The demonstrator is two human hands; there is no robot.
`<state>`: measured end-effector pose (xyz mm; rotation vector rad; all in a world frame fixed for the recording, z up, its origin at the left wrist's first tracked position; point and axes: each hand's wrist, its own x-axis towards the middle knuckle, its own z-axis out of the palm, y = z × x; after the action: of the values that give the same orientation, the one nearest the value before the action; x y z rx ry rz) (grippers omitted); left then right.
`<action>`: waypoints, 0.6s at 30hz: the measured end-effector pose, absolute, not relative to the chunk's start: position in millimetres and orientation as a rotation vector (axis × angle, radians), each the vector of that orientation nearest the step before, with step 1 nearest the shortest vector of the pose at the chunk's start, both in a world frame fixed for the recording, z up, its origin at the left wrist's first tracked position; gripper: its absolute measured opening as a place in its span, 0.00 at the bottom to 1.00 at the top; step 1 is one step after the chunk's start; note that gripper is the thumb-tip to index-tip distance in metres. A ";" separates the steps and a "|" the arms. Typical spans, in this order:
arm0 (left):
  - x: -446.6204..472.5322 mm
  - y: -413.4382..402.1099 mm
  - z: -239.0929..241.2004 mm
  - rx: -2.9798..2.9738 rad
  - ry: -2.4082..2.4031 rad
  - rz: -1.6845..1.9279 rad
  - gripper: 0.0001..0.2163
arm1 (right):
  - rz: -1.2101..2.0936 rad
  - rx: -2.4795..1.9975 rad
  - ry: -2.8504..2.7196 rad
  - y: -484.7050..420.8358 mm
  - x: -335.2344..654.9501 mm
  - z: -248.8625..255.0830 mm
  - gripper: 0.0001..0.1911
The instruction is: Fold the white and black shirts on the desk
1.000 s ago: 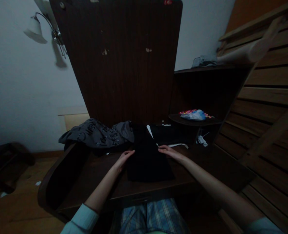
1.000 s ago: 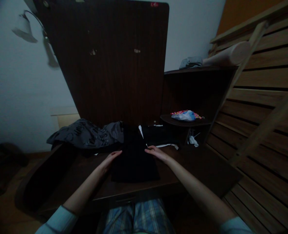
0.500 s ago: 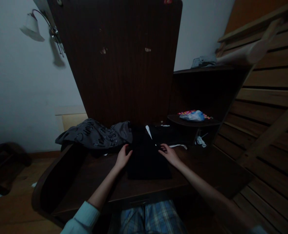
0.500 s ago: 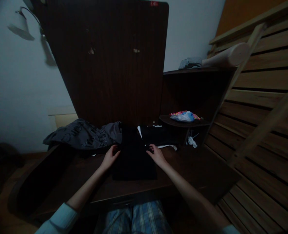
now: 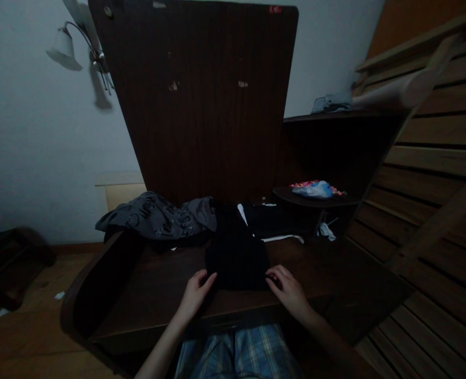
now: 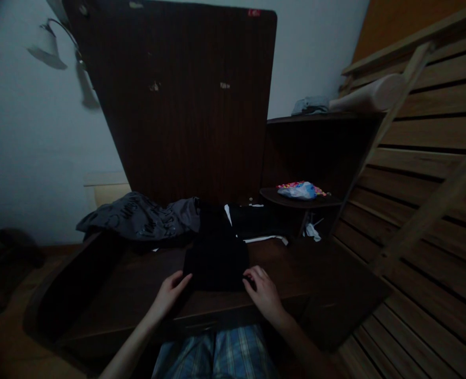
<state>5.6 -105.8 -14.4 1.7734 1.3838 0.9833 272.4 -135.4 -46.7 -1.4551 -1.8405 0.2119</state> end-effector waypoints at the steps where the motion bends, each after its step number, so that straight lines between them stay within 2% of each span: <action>1: 7.0 -104.6 -17.6 1.749 1.377 0.998 0.18 | 0.208 -1.459 -1.856 -135.1 272.8 -46.2 0.06; 4: 9.7 -105.6 -20.2 1.761 1.445 0.982 0.16 | 0.208 -1.473 -1.875 -135.5 274.3 -43.2 0.05; 11: 20.9 -112.0 -5.0 1.971 1.938 0.547 0.10 | 0.317 -1.444 -1.941 -140.0 274.7 -36.0 0.08; 15: 15.6 -121.2 -11.9 2.015 1.785 0.608 0.08 | 0.426 -1.471 -2.079 -151.0 279.8 -29.4 0.10; 18: 3.4 -135.9 -18.3 2.018 1.587 0.668 0.09 | 0.643 -1.400 -2.236 -161.3 288.3 -18.8 0.09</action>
<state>3.4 -135.9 -18.3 2.0182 1.5867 0.6683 288.3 -161.3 -18.8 -1.3998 -2.2361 0.6431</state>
